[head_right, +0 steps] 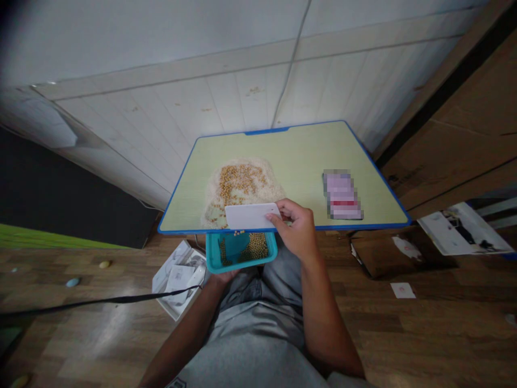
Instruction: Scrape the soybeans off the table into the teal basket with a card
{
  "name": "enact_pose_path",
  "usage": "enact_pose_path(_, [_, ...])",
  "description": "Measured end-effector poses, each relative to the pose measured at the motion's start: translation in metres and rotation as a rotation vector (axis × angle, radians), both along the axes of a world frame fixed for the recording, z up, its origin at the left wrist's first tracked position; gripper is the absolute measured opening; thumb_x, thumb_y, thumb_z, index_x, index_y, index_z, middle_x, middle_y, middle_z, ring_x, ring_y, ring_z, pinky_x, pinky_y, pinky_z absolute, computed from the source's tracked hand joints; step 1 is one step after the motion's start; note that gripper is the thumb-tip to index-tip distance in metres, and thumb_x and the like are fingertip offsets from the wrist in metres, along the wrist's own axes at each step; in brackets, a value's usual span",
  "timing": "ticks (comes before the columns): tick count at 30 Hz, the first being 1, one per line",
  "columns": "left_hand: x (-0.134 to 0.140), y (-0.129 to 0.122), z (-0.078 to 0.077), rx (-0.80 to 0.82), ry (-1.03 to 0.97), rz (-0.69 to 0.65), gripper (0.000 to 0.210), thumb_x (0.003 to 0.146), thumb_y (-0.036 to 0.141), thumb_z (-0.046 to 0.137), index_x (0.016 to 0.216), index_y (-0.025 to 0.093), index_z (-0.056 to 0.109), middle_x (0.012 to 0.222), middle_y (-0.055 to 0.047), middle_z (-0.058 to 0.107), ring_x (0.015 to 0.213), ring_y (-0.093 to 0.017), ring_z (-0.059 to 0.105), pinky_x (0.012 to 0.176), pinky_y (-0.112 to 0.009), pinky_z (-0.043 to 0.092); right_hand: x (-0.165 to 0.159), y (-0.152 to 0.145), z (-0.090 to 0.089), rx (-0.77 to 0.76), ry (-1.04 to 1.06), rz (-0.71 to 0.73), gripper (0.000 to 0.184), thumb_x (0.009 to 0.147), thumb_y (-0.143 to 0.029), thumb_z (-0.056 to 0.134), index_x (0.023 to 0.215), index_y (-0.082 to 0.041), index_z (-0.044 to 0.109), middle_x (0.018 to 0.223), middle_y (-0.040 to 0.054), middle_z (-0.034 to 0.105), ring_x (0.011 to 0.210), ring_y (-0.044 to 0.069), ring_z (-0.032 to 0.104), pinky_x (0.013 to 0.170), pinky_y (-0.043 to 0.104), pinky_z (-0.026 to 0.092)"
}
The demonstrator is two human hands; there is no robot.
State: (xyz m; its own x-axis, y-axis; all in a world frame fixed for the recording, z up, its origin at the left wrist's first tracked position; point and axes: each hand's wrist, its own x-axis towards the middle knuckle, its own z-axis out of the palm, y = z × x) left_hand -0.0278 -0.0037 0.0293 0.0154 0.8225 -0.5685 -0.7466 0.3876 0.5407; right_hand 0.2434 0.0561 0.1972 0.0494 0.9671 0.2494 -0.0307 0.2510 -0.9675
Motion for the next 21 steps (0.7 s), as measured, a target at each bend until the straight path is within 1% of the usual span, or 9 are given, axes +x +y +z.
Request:
enact_pose_path(3, [-0.001,0.0,0.004,0.002,0.031,-0.03,0.067,0.109,0.081,0.067,0.148,0.034,0.094,0.163,-0.008,0.095,0.185,-0.049,0.062,0.158,-0.069,0.045,-0.001,0.0,0.001,0.012,0.011,-0.022,0.036,0.091,-0.054,0.105,0.088,-0.026,0.081,0.083,0.0032,0.088,0.076,0.024,0.083,0.069,0.032,0.066])
enact_pose_path(7, [-0.001,-0.001,0.01,0.041,0.076,-0.08,0.078,0.103,0.089,0.076,0.158,0.036,0.091,0.177,-0.007,0.088,0.19,-0.052,0.055,0.158,-0.07,0.045,-0.005,-0.001,0.002,0.028,0.007,-0.088,0.035,0.093,-0.053,0.102,0.087,-0.027,0.079,0.083,0.0024,0.087,0.078,0.024,0.084,0.071,0.032,0.066])
enact_pose_path(11, [-0.001,-0.001,0.014,0.069,0.067,-0.074,0.086,0.099,0.091,0.081,0.166,0.038,0.089,0.185,-0.004,0.082,0.191,-0.052,0.053,0.157,-0.072,0.047,-0.011,-0.003,0.001,0.052,-0.025,-0.104,0.031,0.098,-0.052,0.098,0.089,-0.028,0.08,0.083,0.0021,0.087,0.079,0.025,0.085,0.072,0.033,0.067])
enact_pose_path(14, [-0.001,0.001,0.013,0.074,0.053,-0.085,0.093,0.094,0.093,0.088,0.169,0.038,0.087,0.186,-0.003,0.08,0.192,-0.05,0.053,0.158,-0.07,0.05,-0.017,-0.003,-0.002,0.058,-0.054,-0.119,0.028,0.1,-0.051,0.096,0.091,-0.028,0.083,0.084,0.0023,0.088,0.08,0.025,0.085,0.073,0.033,0.067])
enact_pose_path(17, [0.001,0.005,0.007,0.084,0.032,-0.081,0.098,0.09,0.091,0.094,0.172,0.037,0.085,0.187,-0.005,0.079,0.193,-0.049,0.053,0.158,-0.069,0.049,-0.022,-0.003,-0.006,0.073,-0.062,-0.12,0.024,0.101,-0.049,0.095,0.094,-0.027,0.086,0.087,0.0023,0.089,0.081,0.025,0.086,0.078,0.035,0.068])
enact_pose_path(21, [0.003,0.008,0.0,0.08,-0.002,-0.04,0.097,0.09,0.089,0.093,0.172,0.038,0.083,0.182,-0.004,0.083,0.19,-0.046,0.058,0.158,-0.07,0.05,-0.026,-0.003,-0.008,0.085,-0.08,-0.094,0.023,0.102,-0.048,0.095,0.096,-0.028,0.088,0.085,0.0008,0.088,0.079,0.024,0.084,0.078,0.035,0.066])
